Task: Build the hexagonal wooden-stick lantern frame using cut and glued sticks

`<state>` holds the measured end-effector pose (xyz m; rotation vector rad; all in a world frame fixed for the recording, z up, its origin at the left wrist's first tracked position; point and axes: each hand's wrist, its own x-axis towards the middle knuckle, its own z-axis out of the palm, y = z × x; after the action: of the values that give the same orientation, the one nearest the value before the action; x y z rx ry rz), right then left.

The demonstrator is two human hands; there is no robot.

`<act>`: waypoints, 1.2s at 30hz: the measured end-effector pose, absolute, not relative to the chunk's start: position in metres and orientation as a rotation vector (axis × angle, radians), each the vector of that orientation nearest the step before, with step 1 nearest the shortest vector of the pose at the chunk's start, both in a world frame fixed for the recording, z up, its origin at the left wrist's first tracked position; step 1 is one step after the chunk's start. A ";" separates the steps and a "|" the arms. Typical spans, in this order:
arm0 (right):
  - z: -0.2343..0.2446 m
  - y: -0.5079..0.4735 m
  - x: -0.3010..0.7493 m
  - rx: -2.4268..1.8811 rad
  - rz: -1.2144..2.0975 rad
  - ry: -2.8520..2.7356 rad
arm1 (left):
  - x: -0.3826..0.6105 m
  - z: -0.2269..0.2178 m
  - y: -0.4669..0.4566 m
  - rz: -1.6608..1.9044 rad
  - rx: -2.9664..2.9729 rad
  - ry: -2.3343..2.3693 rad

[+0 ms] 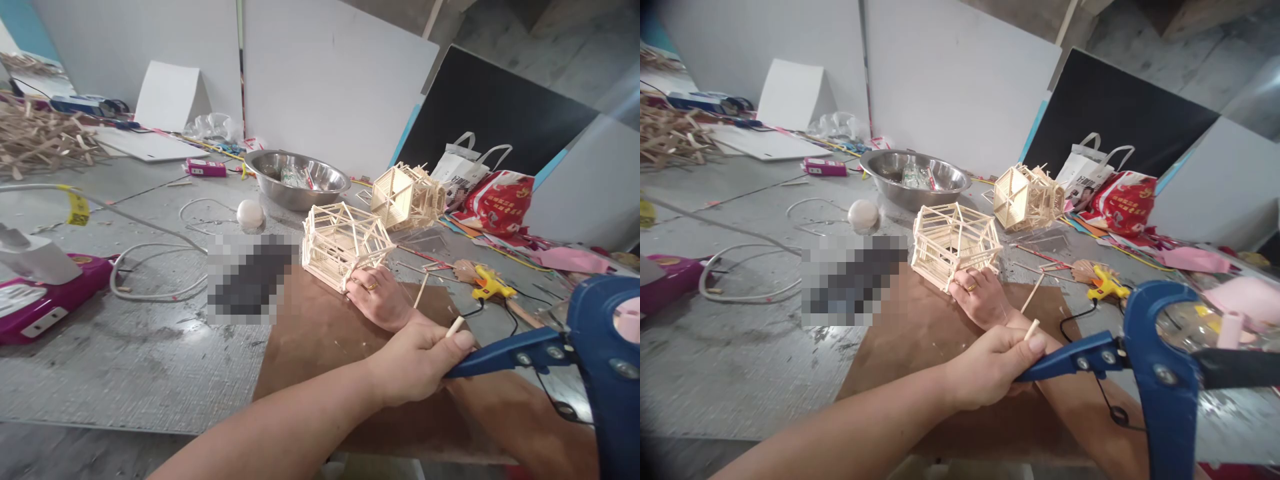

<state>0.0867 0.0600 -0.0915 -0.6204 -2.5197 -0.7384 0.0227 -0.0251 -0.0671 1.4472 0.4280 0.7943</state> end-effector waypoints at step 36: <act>-0.078 0.032 0.091 -0.624 1.682 -1.466 | 0.024 -0.067 -0.028 0.772 1.220 0.425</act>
<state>0.0906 0.0321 -0.0785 -0.6240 -1.4656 1.6818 0.0239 -0.0275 -0.0665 1.2201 0.4253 0.7717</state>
